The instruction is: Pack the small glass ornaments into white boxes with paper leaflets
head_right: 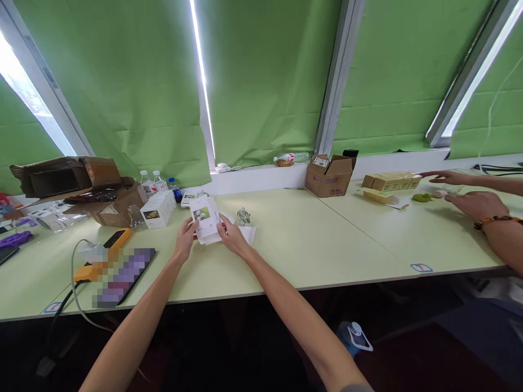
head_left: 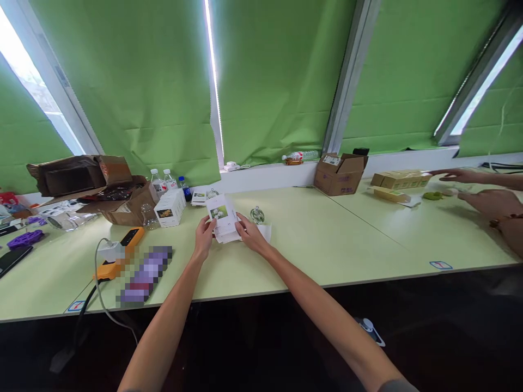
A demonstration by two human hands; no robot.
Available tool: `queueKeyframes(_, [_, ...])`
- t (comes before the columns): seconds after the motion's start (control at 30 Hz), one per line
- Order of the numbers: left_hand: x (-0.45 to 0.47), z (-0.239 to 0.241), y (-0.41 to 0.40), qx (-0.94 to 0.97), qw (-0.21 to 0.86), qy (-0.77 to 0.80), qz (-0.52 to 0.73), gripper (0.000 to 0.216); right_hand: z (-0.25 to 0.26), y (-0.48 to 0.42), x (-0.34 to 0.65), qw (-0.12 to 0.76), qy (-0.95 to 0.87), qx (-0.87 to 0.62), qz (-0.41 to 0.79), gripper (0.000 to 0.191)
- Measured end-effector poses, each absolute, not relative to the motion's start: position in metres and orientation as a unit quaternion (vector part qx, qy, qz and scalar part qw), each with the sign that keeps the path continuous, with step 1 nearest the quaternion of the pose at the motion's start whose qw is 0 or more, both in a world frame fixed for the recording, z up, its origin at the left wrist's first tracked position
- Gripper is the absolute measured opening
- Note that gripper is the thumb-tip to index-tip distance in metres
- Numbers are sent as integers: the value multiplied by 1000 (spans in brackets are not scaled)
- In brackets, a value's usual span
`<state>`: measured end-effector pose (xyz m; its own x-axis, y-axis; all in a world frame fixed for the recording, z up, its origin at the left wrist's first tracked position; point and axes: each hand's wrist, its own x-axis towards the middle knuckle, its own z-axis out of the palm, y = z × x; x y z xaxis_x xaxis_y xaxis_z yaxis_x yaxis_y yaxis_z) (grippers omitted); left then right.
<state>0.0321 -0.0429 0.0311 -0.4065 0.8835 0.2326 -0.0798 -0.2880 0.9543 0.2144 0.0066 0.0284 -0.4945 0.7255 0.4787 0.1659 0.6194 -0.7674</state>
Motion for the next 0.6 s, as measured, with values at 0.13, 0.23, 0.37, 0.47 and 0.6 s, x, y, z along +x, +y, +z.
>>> queueKeyframes(0.13, [31, 31, -41, 413, 338, 485, 693, 53, 27, 8, 213, 430, -770, -273, 383, 65])
queueKeyframes(0.23, [31, 31, -40, 416, 338, 490, 687, 55, 28, 7, 212, 437, -755, -254, 418, 73])
queueKeyframes(0.37, [31, 30, -41, 412, 359, 479, 686, 59, 29, 9, 212, 442, -716, -257, 476, 73])
queueKeyframes(0.47, [32, 32, -44, 415, 404, 457, 675, 62, 28, 13, 212, 444, -696, -267, 497, 68])
queueKeyframes(0.6, [34, 38, -53, 441, 463, 407, 653, 74, 29, 17, 215, 457, -690, -282, 485, 61])
